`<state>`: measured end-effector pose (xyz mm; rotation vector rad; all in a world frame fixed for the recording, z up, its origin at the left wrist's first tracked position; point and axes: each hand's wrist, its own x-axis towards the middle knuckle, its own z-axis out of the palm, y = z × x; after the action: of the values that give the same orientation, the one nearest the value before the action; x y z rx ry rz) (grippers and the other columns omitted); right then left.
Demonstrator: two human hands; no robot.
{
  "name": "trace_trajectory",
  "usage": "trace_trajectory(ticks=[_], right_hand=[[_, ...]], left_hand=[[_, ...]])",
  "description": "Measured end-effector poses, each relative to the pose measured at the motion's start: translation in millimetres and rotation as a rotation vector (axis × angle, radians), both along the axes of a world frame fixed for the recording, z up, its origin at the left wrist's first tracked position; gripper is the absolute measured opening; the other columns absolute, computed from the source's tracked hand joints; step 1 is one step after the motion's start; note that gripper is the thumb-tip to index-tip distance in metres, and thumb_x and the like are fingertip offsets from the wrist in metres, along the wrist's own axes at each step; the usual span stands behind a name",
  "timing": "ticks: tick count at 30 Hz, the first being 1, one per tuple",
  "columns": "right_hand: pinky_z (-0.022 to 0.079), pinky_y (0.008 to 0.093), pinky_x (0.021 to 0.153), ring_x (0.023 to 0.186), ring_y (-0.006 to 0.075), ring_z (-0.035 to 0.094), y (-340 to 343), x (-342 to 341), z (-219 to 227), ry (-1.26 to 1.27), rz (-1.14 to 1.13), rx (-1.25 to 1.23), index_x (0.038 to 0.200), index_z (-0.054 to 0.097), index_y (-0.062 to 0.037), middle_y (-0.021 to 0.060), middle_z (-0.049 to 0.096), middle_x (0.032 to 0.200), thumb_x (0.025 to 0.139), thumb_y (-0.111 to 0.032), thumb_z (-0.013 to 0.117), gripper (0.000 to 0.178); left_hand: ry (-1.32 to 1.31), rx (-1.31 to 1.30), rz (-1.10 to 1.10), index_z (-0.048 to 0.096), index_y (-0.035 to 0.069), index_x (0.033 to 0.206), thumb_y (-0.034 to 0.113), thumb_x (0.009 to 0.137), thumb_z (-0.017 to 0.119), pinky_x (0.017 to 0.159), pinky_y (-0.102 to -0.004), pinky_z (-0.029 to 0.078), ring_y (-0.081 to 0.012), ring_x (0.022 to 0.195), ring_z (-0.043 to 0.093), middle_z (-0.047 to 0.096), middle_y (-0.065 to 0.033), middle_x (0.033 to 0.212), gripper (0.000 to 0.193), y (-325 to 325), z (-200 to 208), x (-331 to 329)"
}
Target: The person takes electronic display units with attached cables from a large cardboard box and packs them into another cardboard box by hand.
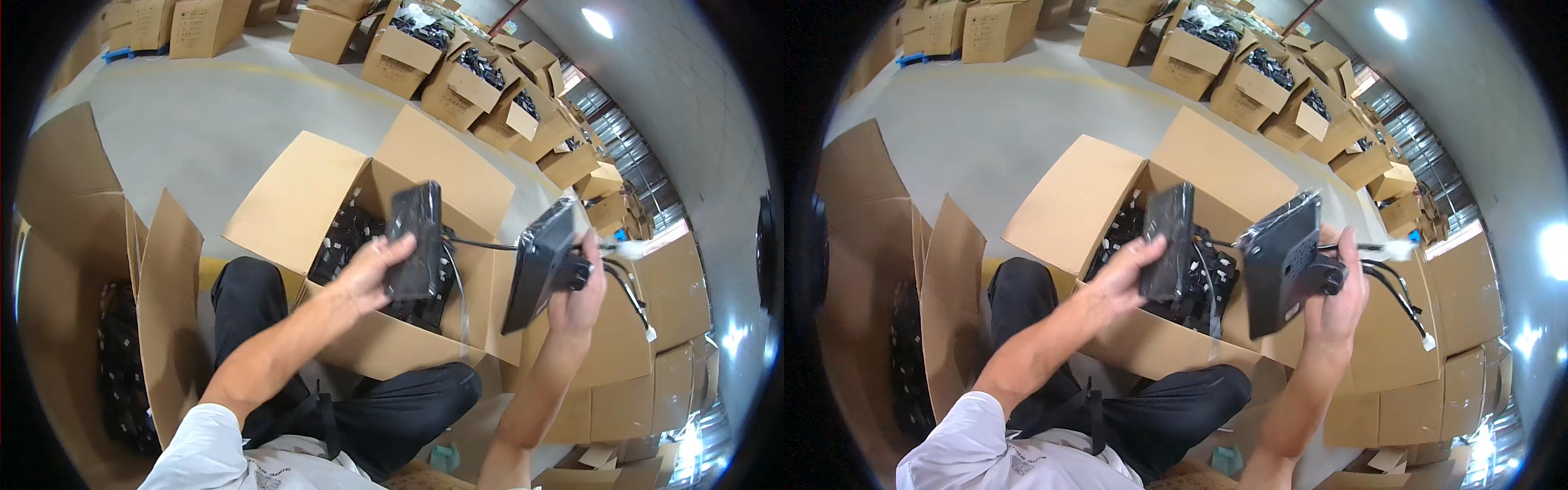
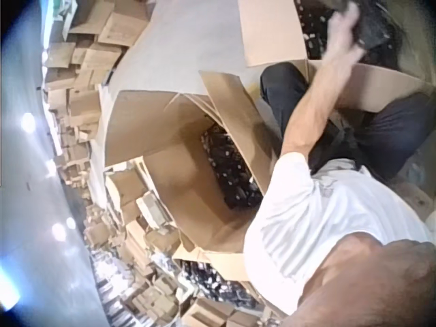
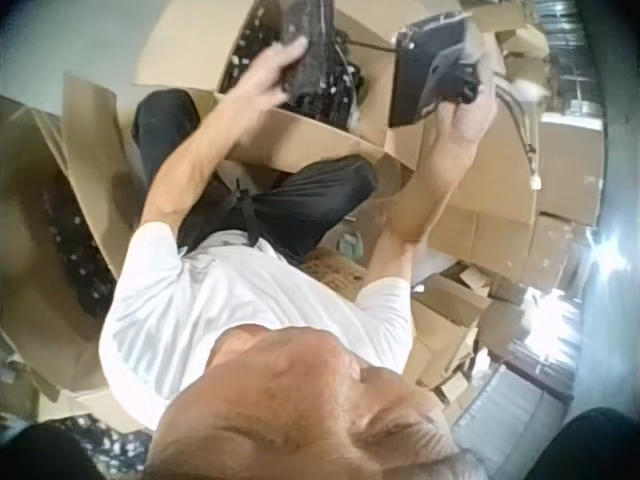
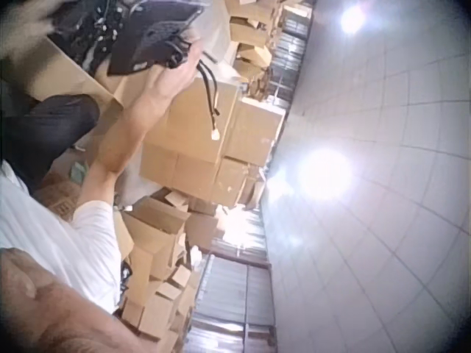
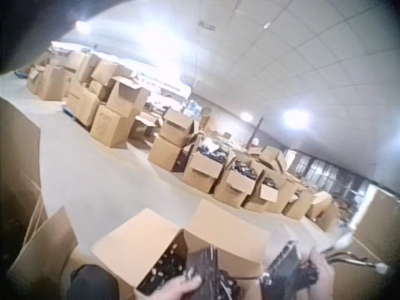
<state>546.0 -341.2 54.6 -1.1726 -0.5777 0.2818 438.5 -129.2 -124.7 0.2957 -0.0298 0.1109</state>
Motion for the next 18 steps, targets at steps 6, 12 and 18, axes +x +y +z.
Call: trace_trajectory(ticks=[6,12,18], right_hand=[[0.059,0.035,0.08,0.093,0.0254,0.072,-1,-25,-116,0.506,0.045,-0.264,0.13,0.055,0.0051,0.0201,0.071,0.113,0.106,-0.033,0.039,0.048],[0.045,0.0332,0.097,0.107,0.022,0.061,82,-30,-149,0.233,-0.294,-0.236,0.115,0.065,0.0083,0.0151,0.065,0.116,0.105,-0.03,0.046,0.044],[0.047,0.0346,0.098,0.106,0.0228,0.062,87,-44,-179,0.255,-0.265,-0.139,0.116,0.065,0.0086,0.0152,0.067,0.113,0.103,-0.03,0.048,0.044]], left_hand=[[0.278,0.526,0.488,0.055,0.0,0.123,0.02,0.1,0.062,0.076,-0.0332,0.059,-0.0152,0.087,0.067,0.068,-0.0082,0.104,0.031,51,-19,5],[0.244,0.812,0.517,0.054,-0.002,0.125,0.044,0.108,0.04,0.097,-0.0305,0.045,-0.0138,0.106,0.054,0.062,-0.0078,0.113,0.051,-24,-54,-20],[0.24,0.783,0.538,0.05,-0.004,0.124,0.046,0.105,0.048,0.097,-0.0326,0.045,-0.0168,0.106,0.054,0.059,-0.0091,0.112,0.053,-39,-52,-39]])
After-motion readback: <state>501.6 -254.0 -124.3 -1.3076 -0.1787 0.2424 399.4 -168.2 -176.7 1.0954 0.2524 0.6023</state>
